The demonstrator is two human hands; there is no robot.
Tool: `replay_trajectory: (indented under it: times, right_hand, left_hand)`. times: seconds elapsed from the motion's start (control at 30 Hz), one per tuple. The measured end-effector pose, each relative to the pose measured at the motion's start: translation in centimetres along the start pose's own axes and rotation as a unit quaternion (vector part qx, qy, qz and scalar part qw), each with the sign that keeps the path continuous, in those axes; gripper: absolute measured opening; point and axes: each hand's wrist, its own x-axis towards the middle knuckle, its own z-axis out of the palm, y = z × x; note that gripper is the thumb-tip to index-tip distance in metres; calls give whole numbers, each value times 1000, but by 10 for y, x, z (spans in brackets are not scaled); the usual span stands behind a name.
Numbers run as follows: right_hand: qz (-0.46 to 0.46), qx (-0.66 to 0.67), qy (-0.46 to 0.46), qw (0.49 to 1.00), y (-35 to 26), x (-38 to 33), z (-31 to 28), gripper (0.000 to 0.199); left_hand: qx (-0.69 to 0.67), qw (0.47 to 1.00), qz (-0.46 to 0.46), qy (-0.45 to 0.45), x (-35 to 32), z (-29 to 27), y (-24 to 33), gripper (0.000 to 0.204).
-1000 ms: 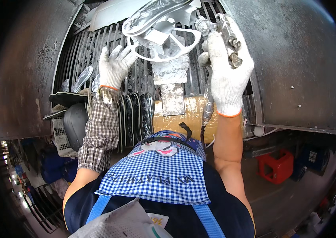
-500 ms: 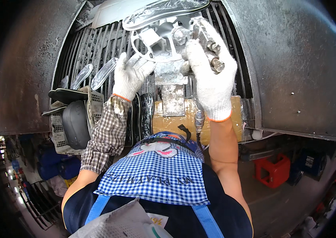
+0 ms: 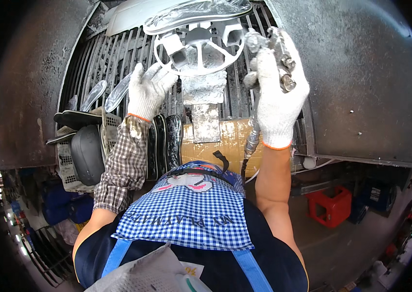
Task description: The person spray paints a white plastic fan blade and several flip-flops with white paint. They hold the items with one hand and use a spray gun with the other, rotating the objects to apply paint to different sides.
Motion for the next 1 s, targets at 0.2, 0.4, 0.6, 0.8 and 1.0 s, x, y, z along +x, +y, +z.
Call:
replay_trajectory:
  times: [0.2,0.4,0.6,0.8,1.0]
  right_hand:
    - [32,66,-61,995,-9,-13,9,48]
    - [42,50,-47,997,2,-12,13,46]
    - [14,-2,-29,999,-5,-8,-4,45]
    - [1,-12,1,1000,-10,-9,-21,46]
    - [-22,-19,35,999,-21,-19,-24,47]
  left_hand:
    - [12,1000,9,-2,1,1,3,83]
    - [-2,999,19,41,-2,6,3,78]
    - [-14,999,35,39,1,-1,10,85]
    - [-9,998,46,31,6,-6,15,88]
    - [-17,998,59,10,11,-9,25,76]
